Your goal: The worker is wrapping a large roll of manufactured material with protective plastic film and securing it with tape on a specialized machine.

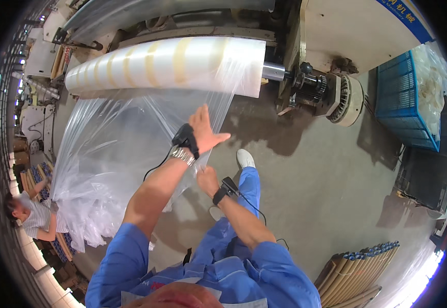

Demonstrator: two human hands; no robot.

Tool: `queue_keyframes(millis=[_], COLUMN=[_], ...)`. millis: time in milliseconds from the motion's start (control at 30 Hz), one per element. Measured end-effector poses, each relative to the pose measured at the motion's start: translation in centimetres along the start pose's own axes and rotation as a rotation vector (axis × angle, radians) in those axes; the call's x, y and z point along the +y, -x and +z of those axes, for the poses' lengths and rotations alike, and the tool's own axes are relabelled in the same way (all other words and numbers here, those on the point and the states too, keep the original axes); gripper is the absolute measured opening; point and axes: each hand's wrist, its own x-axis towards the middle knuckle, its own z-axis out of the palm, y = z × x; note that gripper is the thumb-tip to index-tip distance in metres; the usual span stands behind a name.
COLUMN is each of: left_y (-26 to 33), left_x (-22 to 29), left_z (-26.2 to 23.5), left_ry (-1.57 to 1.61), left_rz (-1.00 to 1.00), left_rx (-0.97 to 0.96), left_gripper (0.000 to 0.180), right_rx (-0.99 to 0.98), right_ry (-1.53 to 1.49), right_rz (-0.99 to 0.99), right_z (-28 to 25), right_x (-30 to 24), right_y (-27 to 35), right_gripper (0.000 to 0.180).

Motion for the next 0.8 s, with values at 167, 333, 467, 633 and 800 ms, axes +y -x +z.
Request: queue_keyframes(millis=[167,333,467,633,800], left_y=[-6.2,-8.2,-7.6,-1.1,10.8], left_x=[2.8,6.1,6.3,4.5,0.9], left_z=[1.9,-2.6,-2.9,-2.9,-5.3], left_ry=[-0.191,-0.223,-0.286,-0.215,-0.219], left_rz=[0.009,-0.019,-0.026,-0.034,-0.071], left_rx=[0.058,-0.062,-0.129,-0.075,-0.042], left_gripper=[0.022,0.015,0.015,0.012,0.005], right_rx=[0.006,-0.053,-0.029,-0.319,-0.670], right_ry=[-0.332,-0.468,-0.451,-0.261,-0.176], right_rz=[0.148,0.149,0.147,0.315,0.000], right_z=[-4.0,-6.7,-7.6,-9.1,-8.9], right_x=[-2.8,-4.5,-6.2,-6.8,-4.2], right_y=[0.8,0.7,2.4,8.3,14.2], right_gripper=[0.018,0.019,0.019,0.023,0.026])
